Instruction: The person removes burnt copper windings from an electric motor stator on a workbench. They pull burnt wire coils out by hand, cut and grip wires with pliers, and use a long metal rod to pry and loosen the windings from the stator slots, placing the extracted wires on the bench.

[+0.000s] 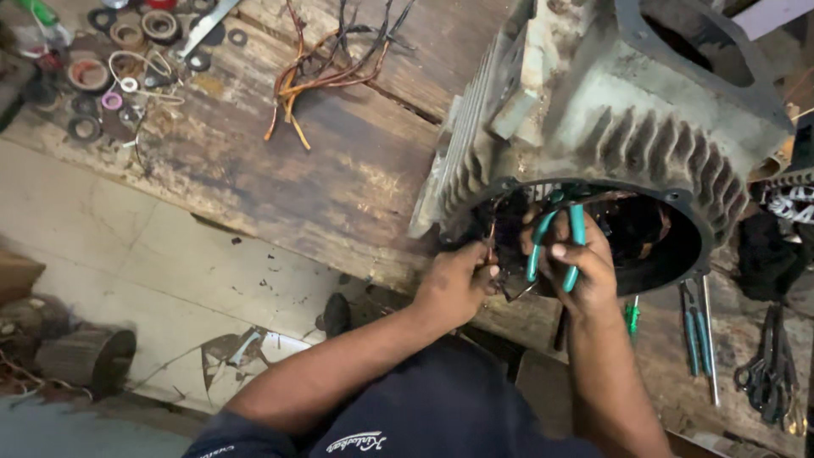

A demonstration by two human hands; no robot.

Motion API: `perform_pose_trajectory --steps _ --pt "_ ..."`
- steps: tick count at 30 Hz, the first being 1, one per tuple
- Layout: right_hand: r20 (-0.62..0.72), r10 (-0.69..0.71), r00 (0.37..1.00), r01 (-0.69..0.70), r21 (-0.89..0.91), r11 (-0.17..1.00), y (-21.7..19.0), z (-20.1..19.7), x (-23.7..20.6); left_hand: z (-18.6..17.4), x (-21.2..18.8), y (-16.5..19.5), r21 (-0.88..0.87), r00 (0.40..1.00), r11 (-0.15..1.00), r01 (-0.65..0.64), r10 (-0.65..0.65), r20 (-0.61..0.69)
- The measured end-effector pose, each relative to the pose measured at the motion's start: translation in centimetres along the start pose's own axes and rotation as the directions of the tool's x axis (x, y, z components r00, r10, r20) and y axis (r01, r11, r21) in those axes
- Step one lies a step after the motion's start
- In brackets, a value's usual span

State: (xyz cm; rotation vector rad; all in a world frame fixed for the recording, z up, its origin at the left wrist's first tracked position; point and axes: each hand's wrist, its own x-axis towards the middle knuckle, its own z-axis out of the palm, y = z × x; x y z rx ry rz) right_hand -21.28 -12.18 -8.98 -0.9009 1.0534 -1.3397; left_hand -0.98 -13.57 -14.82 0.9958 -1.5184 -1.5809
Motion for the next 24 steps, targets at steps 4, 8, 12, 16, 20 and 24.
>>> perform_pose_trajectory --steps 4,8,12,16,20,24 --pt "0.007 0.007 1.0 -0.007 0.0 1.0 0.4 -1.0 0.0 0.4 0.3 1.2 0.241 0.982 0.955 -0.171 0.185 -0.038" --pt "-0.005 -0.006 1.0 0.006 -0.027 1.0 0.5 -1.6 -2.5 -1.2 -0.1 4.2 0.417 0.989 0.897 -0.147 0.146 0.035" --pt "-0.038 0.043 0.998 -0.045 -0.062 0.997 0.2 -2.3 -6.5 -1.7 -1.3 7.6 0.585 0.989 0.81 -0.047 0.122 -0.089" --pt "0.003 0.085 0.996 -0.085 -0.092 0.992 0.2 -2.8 -8.9 -0.4 -0.3 8.8 0.578 0.844 0.753 -0.314 0.501 -0.193" --pt "0.053 0.081 0.995 -0.075 -0.095 0.993 -0.4 -2.4 -9.6 0.8 2.7 7.3 0.555 0.822 0.737 -0.385 0.547 -0.157" --pt "0.084 0.041 0.996 -0.001 -0.433 0.902 -2.1 -2.1 -9.7 0.5 4.3 4.7 0.159 0.959 0.957 -0.243 0.261 -0.109"
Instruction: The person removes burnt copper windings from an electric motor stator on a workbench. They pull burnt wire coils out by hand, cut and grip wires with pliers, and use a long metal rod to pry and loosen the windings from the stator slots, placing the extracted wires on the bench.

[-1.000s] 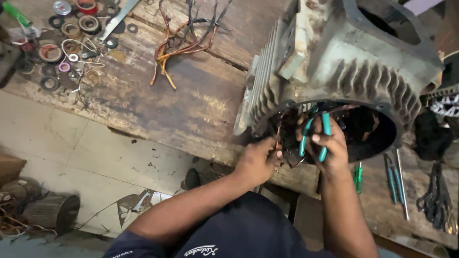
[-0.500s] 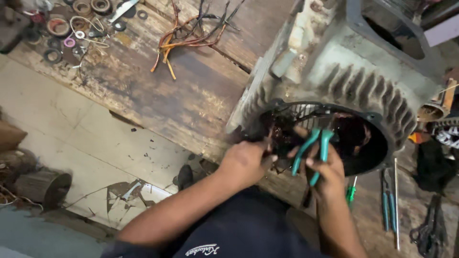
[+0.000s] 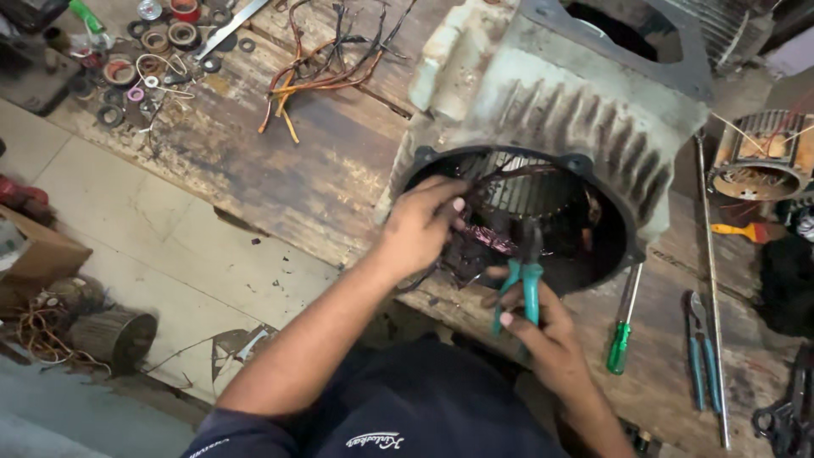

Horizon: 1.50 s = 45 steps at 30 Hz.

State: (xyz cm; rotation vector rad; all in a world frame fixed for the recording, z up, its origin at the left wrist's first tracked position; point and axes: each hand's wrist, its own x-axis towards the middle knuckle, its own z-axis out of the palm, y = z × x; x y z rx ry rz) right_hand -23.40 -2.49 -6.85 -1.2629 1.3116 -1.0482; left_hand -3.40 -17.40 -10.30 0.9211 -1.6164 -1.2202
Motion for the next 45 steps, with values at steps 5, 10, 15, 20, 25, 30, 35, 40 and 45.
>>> perform_pose_trajectory --steps 5,10,15,20,25,30,35,40,45 --pt "0.114 0.033 0.993 0.046 -0.628 0.777 -0.8 -3.6 -2.9 1.0 1.0 -2.5 -0.419 0.954 0.858 0.298 -0.277 0.113" --pt "0.16 0.166 0.973 -0.043 -0.583 0.812 4.2 -11.3 -10.3 1.1 1.4 -3.4 -0.456 0.883 0.757 0.467 -0.429 0.193" --pt "-0.552 0.358 0.753 -0.599 -0.349 0.721 16.5 -17.8 -13.9 0.8 1.7 -3.2 -0.507 0.866 0.702 0.5 -0.411 0.286" --pt "-0.615 0.066 0.786 -0.617 -0.771 0.159 20.8 -14.8 -9.2 0.8 2.2 -3.1 -0.524 0.858 0.681 0.512 -0.383 0.341" --pt "-0.466 -0.33 0.821 -0.373 -0.875 0.308 6.2 -5.3 -6.1 0.8 2.4 -2.9 -0.47 0.851 0.711 0.522 -0.398 0.343" --pt "0.177 -0.587 0.79 0.298 -0.948 0.115 -8.1 4.2 -0.2 1.0 2.2 -2.8 -0.487 0.869 0.723 0.489 -0.359 0.34" --pt "0.152 -0.488 0.859 -0.001 -0.954 -0.299 -12.2 7.2 7.5 1.4 2.2 -3.0 -0.407 0.829 0.724 0.557 -0.45 0.333" --pt "0.095 -0.402 0.91 -0.038 -0.95 -0.311 -11.5 7.0 9.3 3.2 2.4 -4.0 -0.531 0.912 0.742 0.409 -0.312 0.267" --pt "0.061 -0.371 0.927 -0.09 -0.922 -0.376 -10.7 6.5 10.4 4.5 2.7 -5.0 -0.545 0.926 0.749 0.376 -0.287 0.244"
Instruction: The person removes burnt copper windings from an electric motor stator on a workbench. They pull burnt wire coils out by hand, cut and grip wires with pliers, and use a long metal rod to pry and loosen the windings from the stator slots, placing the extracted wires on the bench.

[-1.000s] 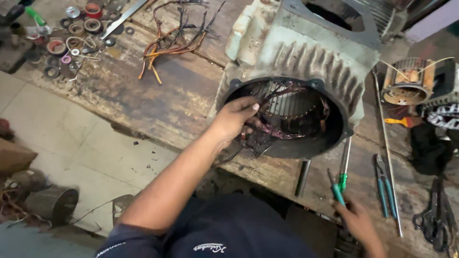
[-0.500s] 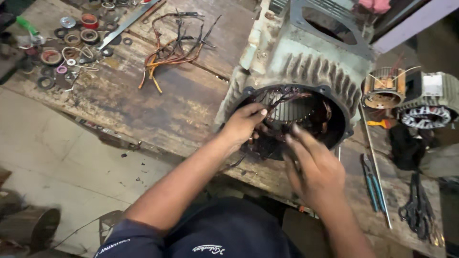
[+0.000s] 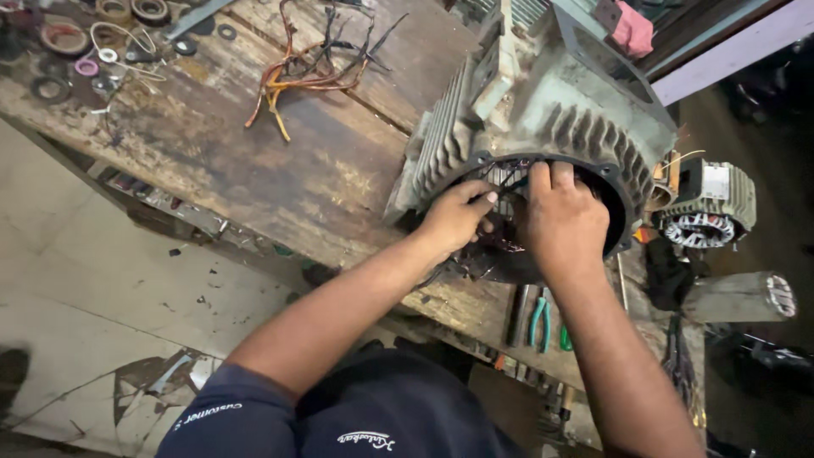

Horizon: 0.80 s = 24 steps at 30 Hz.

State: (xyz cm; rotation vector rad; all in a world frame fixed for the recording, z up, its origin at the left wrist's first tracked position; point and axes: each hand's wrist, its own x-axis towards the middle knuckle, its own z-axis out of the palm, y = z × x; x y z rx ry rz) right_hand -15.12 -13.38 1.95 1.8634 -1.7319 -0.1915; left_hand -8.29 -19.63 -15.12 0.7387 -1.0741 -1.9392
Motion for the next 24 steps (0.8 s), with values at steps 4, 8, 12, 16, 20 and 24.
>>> perform_pose_trajectory --steps 4,8,12,16,20,24 --pt "-0.024 -0.03 0.999 0.029 -0.051 0.998 0.1 0.4 0.0 0.2 0.1 -0.2 0.007 1.0 1.0 -0.016 0.016 -0.025" --pt "-0.017 -0.031 0.999 0.029 -0.089 0.996 0.2 0.9 0.0 0.4 0.1 0.0 0.081 0.997 0.996 -0.046 0.05 -0.052" --pt "-0.111 -0.047 0.993 0.04 -0.066 0.997 0.2 1.3 -0.3 0.7 -0.2 0.2 0.093 0.991 0.992 -0.088 0.097 -0.094" --pt "-0.205 -0.055 0.977 0.061 0.021 0.998 0.1 1.5 -0.8 0.8 -1.0 0.6 0.145 0.967 0.972 -0.187 0.208 -0.146" --pt "-0.287 0.011 0.958 0.019 0.102 0.995 -0.1 1.8 -1.3 1.0 -2.4 1.9 0.185 0.955 0.96 -0.209 0.241 -0.172" --pt "-0.376 0.055 0.925 0.012 0.173 0.985 -0.4 2.6 -1.9 1.2 -4.8 3.9 0.431 0.844 0.817 -0.383 0.499 -0.196"
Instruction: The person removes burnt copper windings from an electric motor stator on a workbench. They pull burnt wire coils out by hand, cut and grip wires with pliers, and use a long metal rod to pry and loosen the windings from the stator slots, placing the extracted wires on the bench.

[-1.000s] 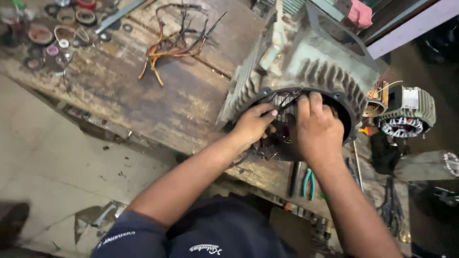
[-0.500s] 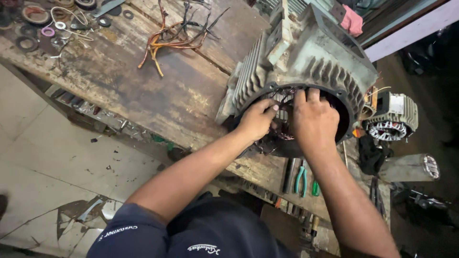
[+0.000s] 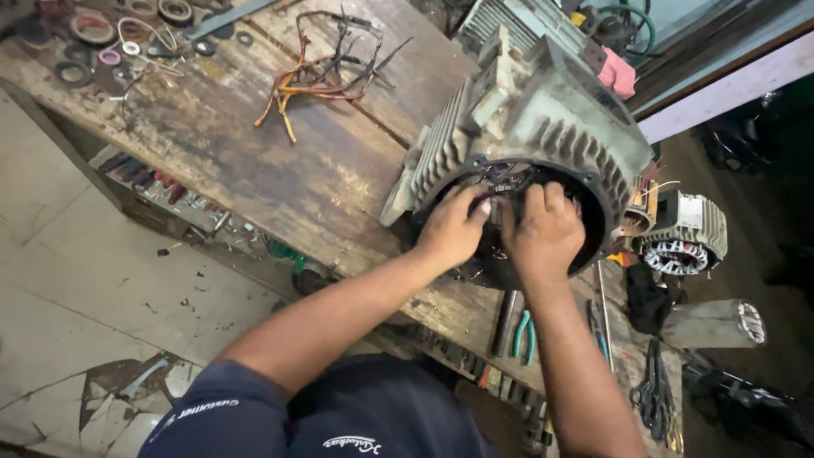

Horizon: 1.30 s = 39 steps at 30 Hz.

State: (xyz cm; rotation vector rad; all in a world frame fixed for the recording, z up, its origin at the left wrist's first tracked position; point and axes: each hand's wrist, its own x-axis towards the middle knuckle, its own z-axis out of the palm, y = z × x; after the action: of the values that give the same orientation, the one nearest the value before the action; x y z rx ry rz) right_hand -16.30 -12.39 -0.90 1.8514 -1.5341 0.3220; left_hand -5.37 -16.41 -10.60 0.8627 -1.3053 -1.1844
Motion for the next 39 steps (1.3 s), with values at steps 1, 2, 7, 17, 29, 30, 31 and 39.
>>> perform_pose_trajectory --steps 1,2,7,17,29,30,31,39 --pt "-0.019 0.013 1.0 -0.013 0.013 1.0 0.0 0.2 -0.3 -0.5 -0.7 0.7 0.169 0.981 0.969 -0.178 0.189 -0.049" --pt "-0.039 0.028 0.999 -0.027 0.026 0.999 0.1 0.6 -0.5 -0.9 -1.1 1.3 0.338 0.924 0.879 -0.338 0.378 -0.06" --pt "-0.104 0.143 0.984 -0.122 0.186 0.975 0.2 2.9 -2.0 -2.2 -1.5 4.2 0.328 0.903 0.846 -0.42 0.425 0.06" --pt "-0.134 0.213 0.968 -0.16 0.322 0.933 -0.1 4.0 -2.3 1.6 4.2 5.5 0.446 0.938 0.828 -0.341 0.332 0.1" --pt "-0.052 0.043 0.998 -0.021 0.364 0.931 2.5 2.2 -2.1 3.3 4.2 5.6 0.651 0.973 0.73 -0.206 0.223 0.057" --pt "-0.054 0.041 0.998 -0.018 0.374 0.927 2.7 2.2 -2.0 3.5 4.1 5.5 0.659 0.972 0.725 -0.201 0.23 0.044" --pt "-0.054 0.039 0.998 -0.015 0.385 0.923 2.8 2.2 -2.0 3.6 4.0 5.5 0.666 0.971 0.719 -0.196 0.235 0.032" --pt "-0.142 0.015 0.99 0.053 0.459 0.887 3.6 1.6 -2.1 4.4 3.3 5.4 0.706 0.959 0.688 -0.166 0.28 -0.047"
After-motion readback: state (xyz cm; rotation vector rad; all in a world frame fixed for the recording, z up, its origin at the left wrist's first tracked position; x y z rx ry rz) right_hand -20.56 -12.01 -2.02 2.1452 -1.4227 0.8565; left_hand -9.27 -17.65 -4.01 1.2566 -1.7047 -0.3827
